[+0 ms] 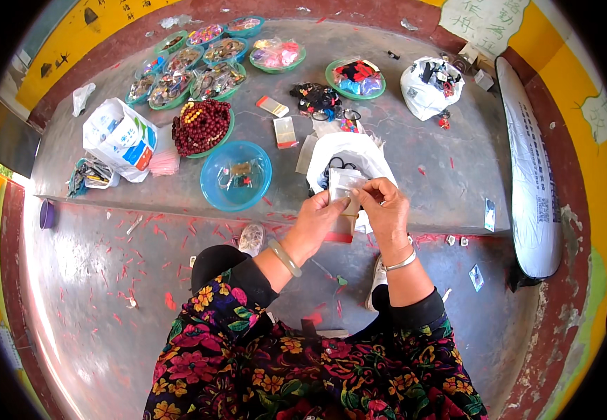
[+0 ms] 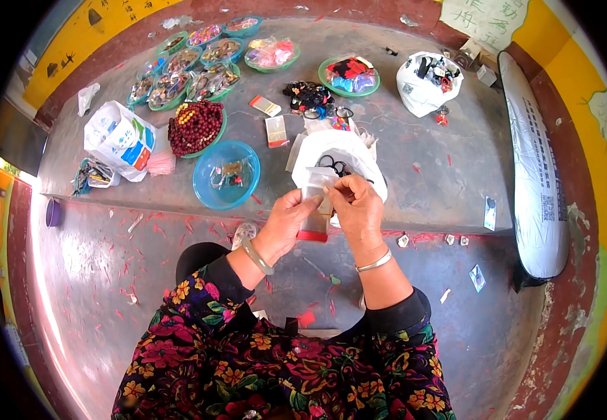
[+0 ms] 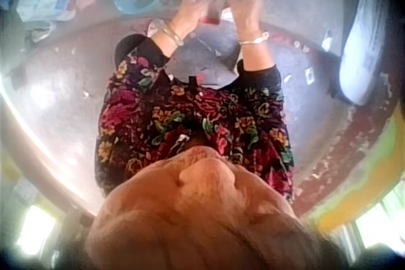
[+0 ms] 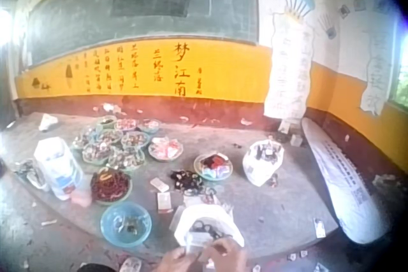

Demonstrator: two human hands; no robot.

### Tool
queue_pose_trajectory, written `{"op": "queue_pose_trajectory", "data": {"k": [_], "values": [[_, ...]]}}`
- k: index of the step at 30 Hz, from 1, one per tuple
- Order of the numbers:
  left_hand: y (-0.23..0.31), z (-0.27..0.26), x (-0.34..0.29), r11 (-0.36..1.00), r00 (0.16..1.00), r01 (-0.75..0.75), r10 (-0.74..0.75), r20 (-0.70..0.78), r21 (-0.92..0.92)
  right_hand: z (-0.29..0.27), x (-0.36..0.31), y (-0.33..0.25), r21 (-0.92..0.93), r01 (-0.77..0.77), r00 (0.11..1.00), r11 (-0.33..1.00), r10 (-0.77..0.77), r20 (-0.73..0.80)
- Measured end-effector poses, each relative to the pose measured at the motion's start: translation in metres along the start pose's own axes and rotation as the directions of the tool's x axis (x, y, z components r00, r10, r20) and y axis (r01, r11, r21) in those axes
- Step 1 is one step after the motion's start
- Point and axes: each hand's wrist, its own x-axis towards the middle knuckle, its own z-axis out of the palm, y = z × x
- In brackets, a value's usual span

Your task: The person sits on the floor and assembles small keychains by hand. They pick up small black components from a white bag, attach them to red plastic pieces, and place the finished items into a blue bowl. Various crafting supplies, including beads and packaged items, are scattered on the floor around them.

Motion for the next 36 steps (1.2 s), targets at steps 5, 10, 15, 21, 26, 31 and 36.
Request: {"op": "queue_pose_trajectory", "data": {"k": [5, 10, 15, 21, 26, 31, 36], "values": [[-0.001, 0.002, 0.0, 1.0, 1.0, -0.004, 0.004, 0.024, 0.006, -0.001, 0.001, 0.002, 0.047, -0.006, 1.0, 0.999, 0.007, -0.003], [0.004, 0.005, -0.003, 0.999, 0.997, 0.03, -0.029, 0.078, -0.017, -0.004, 0.002, -0.001, 0.23, -0.146, 0.989, 0.962, 0.14, 0.041], [-0.001, 0.003, 0.0, 0.996, 0.997, 0.037, -0.031, 0.073, -0.086, -0.006, 0.003, 0.003, 0.256, -0.189, 0.982, 0.948, 0.176, 0.073], [-0.001, 0.002, 0.001, 0.982, 0.994, 0.059, -0.041, 0.104, -0.178, -0.005, 0.003, 0.002, 0.317, -0.188, 0.982, 0.93, 0.17, 0.083], [0.006, 0.005, -0.002, 0.974, 0.99, 0.099, -0.076, 0.119, -0.203, -0.006, 0.003, 0.005, 0.323, -0.17, 0.985, 0.931, 0.154, 0.076], [0.007, 0.006, -0.002, 0.967, 0.986, 0.115, -0.083, 0.147, -0.226, -0.007, 0.003, 0.003, 0.323, -0.184, 0.983, 0.928, 0.165, 0.086], [0.006, 0.007, -0.002, 0.969, 0.988, 0.092, -0.06, 0.144, -0.229, -0.007, 0.003, 0.001, 0.373, -0.197, 0.98, 0.907, 0.17, 0.104]]}}
